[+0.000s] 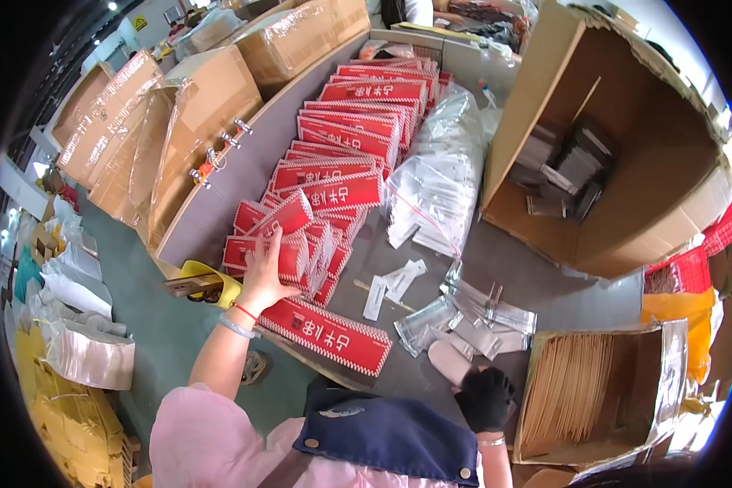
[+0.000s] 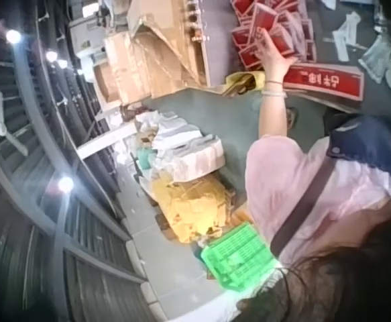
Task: Packaging small items into individual plastic bags and attaching red identification labels.
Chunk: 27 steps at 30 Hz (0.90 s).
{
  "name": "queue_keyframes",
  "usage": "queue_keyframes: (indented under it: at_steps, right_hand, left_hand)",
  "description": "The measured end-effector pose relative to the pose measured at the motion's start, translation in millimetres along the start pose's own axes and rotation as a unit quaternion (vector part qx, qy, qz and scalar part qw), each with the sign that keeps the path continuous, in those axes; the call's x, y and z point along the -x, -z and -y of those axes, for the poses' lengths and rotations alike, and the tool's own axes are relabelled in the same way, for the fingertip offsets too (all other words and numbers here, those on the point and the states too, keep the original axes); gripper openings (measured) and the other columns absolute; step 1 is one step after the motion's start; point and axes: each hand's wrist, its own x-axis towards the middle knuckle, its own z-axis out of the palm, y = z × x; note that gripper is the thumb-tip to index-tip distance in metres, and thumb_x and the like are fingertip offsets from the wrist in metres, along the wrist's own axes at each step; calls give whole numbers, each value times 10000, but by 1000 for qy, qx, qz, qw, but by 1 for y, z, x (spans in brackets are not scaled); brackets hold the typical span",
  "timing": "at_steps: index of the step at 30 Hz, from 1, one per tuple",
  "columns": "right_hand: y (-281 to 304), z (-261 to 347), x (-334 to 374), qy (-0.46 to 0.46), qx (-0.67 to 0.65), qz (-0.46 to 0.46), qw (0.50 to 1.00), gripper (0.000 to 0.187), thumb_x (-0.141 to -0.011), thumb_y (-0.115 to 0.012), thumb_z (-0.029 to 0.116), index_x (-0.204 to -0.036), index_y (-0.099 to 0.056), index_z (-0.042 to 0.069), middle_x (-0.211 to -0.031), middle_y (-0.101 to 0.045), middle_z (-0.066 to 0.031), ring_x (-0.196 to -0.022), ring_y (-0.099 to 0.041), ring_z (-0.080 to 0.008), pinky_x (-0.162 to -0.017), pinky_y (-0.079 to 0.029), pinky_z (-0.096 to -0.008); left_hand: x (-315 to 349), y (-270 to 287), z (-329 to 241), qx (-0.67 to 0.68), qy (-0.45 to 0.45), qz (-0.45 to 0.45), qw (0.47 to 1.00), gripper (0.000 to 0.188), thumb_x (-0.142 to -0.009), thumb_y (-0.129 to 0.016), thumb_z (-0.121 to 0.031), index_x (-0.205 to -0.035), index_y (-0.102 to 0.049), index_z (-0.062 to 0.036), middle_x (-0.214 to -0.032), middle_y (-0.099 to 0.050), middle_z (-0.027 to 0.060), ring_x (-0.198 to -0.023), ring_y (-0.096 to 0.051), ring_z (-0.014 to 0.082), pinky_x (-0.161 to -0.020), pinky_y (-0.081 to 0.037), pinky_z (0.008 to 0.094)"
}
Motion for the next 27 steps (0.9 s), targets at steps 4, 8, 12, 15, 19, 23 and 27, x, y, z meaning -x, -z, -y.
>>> queue_keyframes:
  at_steps: [4,8,12,15,19,23,27]
  right_hand:
    - [-9,10,-1,8,58,-50,997,347,-647,-781,388,-745,-666,76,-813,-661,-142,-807,-643,-350,-727,-509,-465]
    - [-40,2,18,-68,7,-69,995,385,-710,-744,449,-877,-654,114,-882,-626,-108,-878,-607,-329,-798,-476,-488]
    - [-42,-1,-4,-80,-10,-66,995,407,-723,-735,467,-923,-649,123,-920,-612,-101,-916,-589,-324,-832,-462,-499]
    - [-34,-3,-23,-65,15,-28,997,409,-700,-744,446,-906,-651,104,-929,-616,-116,-927,-586,-335,-825,-464,-496]
    - [-21,-5,-19,-61,42,43,996,413,-670,-756,416,-885,-655,79,-942,-622,-137,-942,-582,-350,-816,-467,-492]
    - [-15,1,6,-13,57,61,996,377,-657,-761,371,-839,-654,58,-902,-634,-153,-904,-600,-358,-788,-474,-486]
    - [-11,-9,8,132,-27,-79,988,340,-662,-741,298,-827,-616,28,-830,-625,-179,-854,-601,-391,-762,-468,-485]
  left_hand:
    - [-26,-11,-14,-11,90,95,991,1407,-568,-947,-322,-1574,35,-265,-1509,-193,397,-1302,-374,599,-1018,-414,640]
    - [-70,-40,-23,-32,35,41,998,1428,-528,-960,-348,-1574,-7,-159,-1463,-221,457,-1428,-232,524,-1052,-320,687]
    - [-140,-64,-39,18,10,-33,999,1424,-512,-961,-353,-1576,-25,-208,-1452,-244,450,-1420,-233,540,-1042,-288,731]
    - [-189,-70,-56,-4,31,-35,999,1441,-522,-953,-400,-1575,15,-224,-1463,-254,439,-1417,-239,544,-1043,-304,724]
    - [-202,-68,-74,8,58,-51,997,1408,-532,-950,-402,-1575,-18,-239,-1504,-229,392,-1404,-258,553,-1038,-375,662]
    - [-166,-53,-58,8,-15,-117,993,1298,-518,-960,-278,-1551,-175,-245,-1453,-329,256,-1109,-513,515,-944,-496,562]
    - [-141,-45,-26,27,-127,-72,989,1248,-550,-942,-193,-1548,-193,-231,-1397,-377,293,-1072,-554,474,-941,-506,495]
